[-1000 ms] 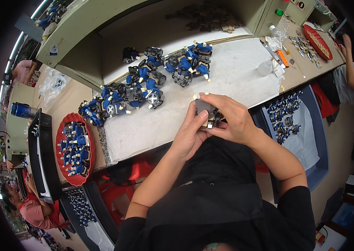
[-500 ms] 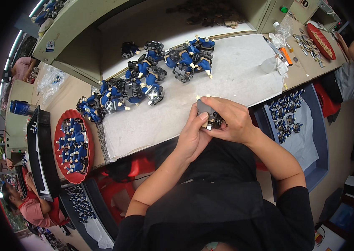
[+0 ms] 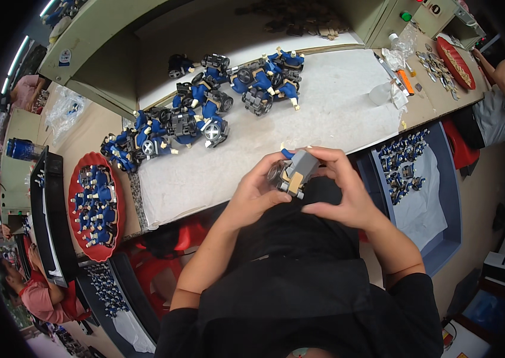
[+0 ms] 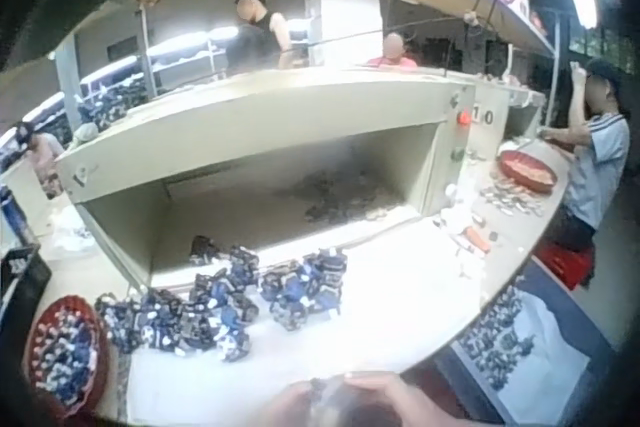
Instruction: The person applies glue onto toy figurines using a glue bottle, attaches small components to them by hand, presses the parts together, and places the assembled figurines into a tray.
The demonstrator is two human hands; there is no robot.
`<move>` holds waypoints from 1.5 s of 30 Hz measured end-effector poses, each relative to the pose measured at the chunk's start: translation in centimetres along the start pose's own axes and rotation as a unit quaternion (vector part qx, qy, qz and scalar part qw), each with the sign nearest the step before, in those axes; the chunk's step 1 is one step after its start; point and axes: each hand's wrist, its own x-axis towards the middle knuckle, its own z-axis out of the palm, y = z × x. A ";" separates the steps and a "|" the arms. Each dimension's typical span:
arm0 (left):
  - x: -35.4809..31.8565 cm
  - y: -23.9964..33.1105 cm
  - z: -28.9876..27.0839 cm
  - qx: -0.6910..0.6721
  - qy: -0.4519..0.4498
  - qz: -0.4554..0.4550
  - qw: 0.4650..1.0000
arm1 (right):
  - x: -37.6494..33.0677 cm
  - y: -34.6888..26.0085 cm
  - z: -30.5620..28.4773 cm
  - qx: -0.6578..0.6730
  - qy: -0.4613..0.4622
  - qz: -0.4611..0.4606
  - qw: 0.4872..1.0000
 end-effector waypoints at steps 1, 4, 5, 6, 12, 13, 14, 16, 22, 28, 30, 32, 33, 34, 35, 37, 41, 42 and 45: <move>-0.1 0.7 -0.2 0.000 0.002 0.000 1.000 | -0.1 -0.4 -0.5 0.122 -0.006 0.059 0.991; 0.1 1.7 -0.3 0.084 -0.075 0.000 0.994 | 1.4 -0.6 -1.5 0.165 -0.040 0.192 0.967; 0.2 1.3 -0.5 0.081 -0.078 -0.005 0.994 | 1.8 -0.4 -1.8 0.166 -0.036 0.198 0.965; 0.3 1.0 -0.8 0.119 -0.095 0.002 0.988 | 2.2 -0.3 -2.0 0.188 -0.101 0.259 0.942; -0.9 0.0 -0.2 0.088 -0.062 -0.014 0.994 | 2.7 -0.7 -2.0 0.199 -0.201 0.338 0.898; -1.1 -0.1 -0.1 0.113 -0.064 -0.012 0.991 | 2.6 -0.8 -2.0 0.201 -0.202 0.340 0.896; -0.9 0.0 -0.1 0.111 -0.065 -0.016 0.992 | 2.5 -0.8 -1.9 0.200 -0.200 0.354 0.891; -0.4 0.1 -0.3 0.271 -0.145 0.089 0.947 | 2.3 -0.7 -1.8 0.202 -0.196 0.372 0.885; -0.2 0.4 -0.9 0.305 -0.187 0.017 0.934 | 2.4 0.0 -1.5 0.205 -0.200 0.425 0.859; 0.4 1.9 -0.4 0.402 -0.230 0.079 0.883 | 1.5 -1.3 -1.8 0.090 -0.181 0.313 0.928; -1.1 2.6 -0.3 0.427 -0.242 0.188 0.851 | 0.6 -2.8 -0.7 0.000 -0.169 0.203 0.964; -2.2 1.7 -0.3 0.442 -0.264 0.224 0.828 | -0.6 -2.7 -0.1 -0.007 -0.174 0.184 0.967; -2.7 1.6 0.0 0.434 -0.251 0.252 0.828 | -1.2 -2.7 0.1 -0.006 -0.173 0.166 0.971; -3.1 2.3 0.8 0.402 -0.263 0.232 0.846 | -1.6 -3.3 0.2 0.007 -0.162 0.154 0.975; -3.7 2.6 1.1 0.397 -0.263 0.240 0.846 | -2.0 -4.3 0.4 0.027 -0.157 0.147 0.976; -4.5 4.1 2.4 0.411 -0.248 0.270 0.835 | -2.2 -6.0 0.3 0.003 -0.185 0.165 0.969; -6.4 5.1 3.8 0.359 -0.320 0.185 0.857 | -3.3 -7.1 0.5 0.026 -0.238 0.180 0.954; -7.2 4.6 3.7 0.380 -0.333 0.142 0.851 | -3.7 -6.7 0.7 0.028 -0.236 0.167 0.957; -6.6 5.6 4.3 0.371 -0.257 0.232 0.862 | -3.3 -7.7 0.9 0.043 -0.173 0.164 0.970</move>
